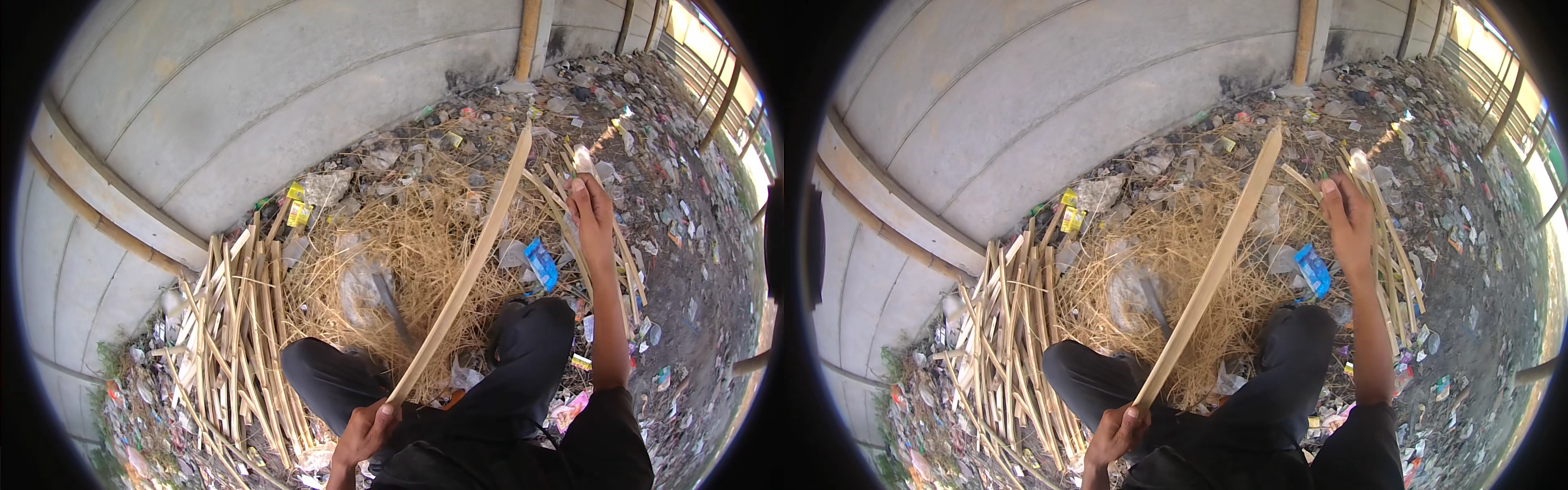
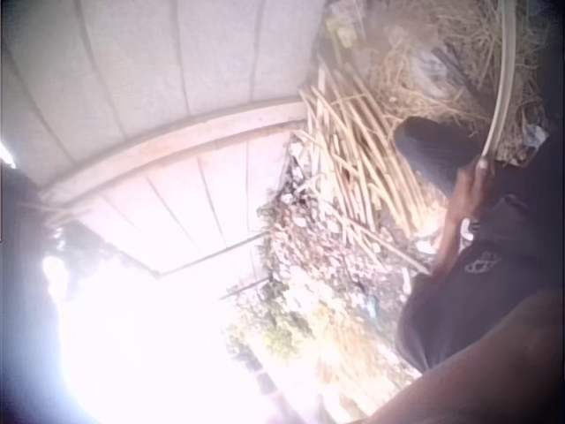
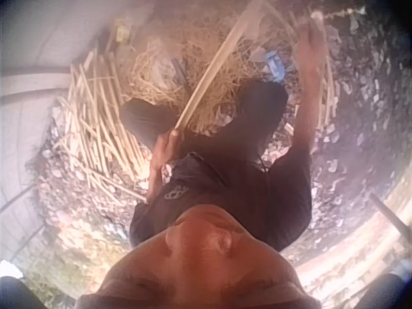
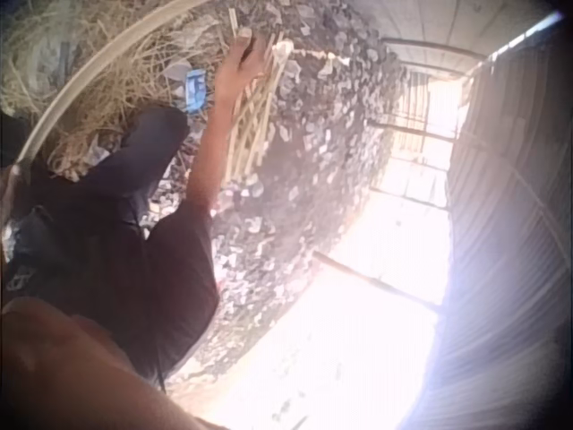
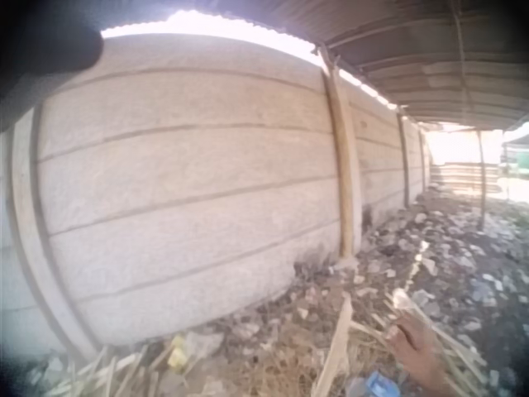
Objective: The person sits on the ground and uses a green utility knife to shave thin strips off a long piece of bamboo. They hold the bamboo with their left hand and scrape the blade along its length with their right hand, creating a pile of shavings on the ground.
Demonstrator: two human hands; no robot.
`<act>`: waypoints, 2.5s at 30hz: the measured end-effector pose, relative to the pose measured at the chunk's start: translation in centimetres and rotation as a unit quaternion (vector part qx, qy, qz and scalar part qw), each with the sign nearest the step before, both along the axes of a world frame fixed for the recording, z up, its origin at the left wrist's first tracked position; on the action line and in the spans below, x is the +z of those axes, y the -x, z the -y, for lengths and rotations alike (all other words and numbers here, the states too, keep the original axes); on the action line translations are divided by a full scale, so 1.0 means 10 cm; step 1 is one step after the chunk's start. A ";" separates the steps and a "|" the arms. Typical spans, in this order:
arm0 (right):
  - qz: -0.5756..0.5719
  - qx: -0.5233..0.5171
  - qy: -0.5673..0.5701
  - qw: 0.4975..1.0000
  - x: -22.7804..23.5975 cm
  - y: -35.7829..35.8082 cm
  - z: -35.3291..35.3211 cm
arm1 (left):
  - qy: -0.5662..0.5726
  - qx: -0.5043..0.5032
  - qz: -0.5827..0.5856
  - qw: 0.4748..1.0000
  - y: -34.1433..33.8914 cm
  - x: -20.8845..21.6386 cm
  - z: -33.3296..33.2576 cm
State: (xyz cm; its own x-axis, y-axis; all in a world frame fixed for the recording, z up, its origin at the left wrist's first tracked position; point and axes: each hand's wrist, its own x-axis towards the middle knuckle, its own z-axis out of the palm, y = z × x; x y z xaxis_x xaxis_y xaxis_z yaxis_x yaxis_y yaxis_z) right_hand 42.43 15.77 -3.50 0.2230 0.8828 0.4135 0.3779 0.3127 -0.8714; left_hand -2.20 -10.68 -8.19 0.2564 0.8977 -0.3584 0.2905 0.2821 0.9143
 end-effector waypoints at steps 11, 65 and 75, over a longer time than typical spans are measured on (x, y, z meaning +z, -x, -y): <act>-0.110 0.232 0.214 0.943 0.11 0.88 0.23 | 0.174 -0.050 0.217 0.959 0.17 -0.33 -0.12; 0.155 0.169 0.043 0.972 0.49 0.87 0.10 | 0.008 0.057 0.014 0.998 -0.40 0.06 -0.71; 0.295 0.256 -0.066 0.918 -0.01 1.41 1.04 | -0.115 0.030 -0.027 0.993 -0.57 0.24 -0.87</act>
State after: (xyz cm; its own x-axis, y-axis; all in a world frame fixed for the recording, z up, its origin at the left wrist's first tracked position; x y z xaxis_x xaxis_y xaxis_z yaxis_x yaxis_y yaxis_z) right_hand 28.29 5.34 -3.57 -0.5056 0.7424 0.4395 0.5460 0.6698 -0.5033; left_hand 3.54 -1.96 -5.82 0.1866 0.9702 -0.1547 0.3304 0.0863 0.9399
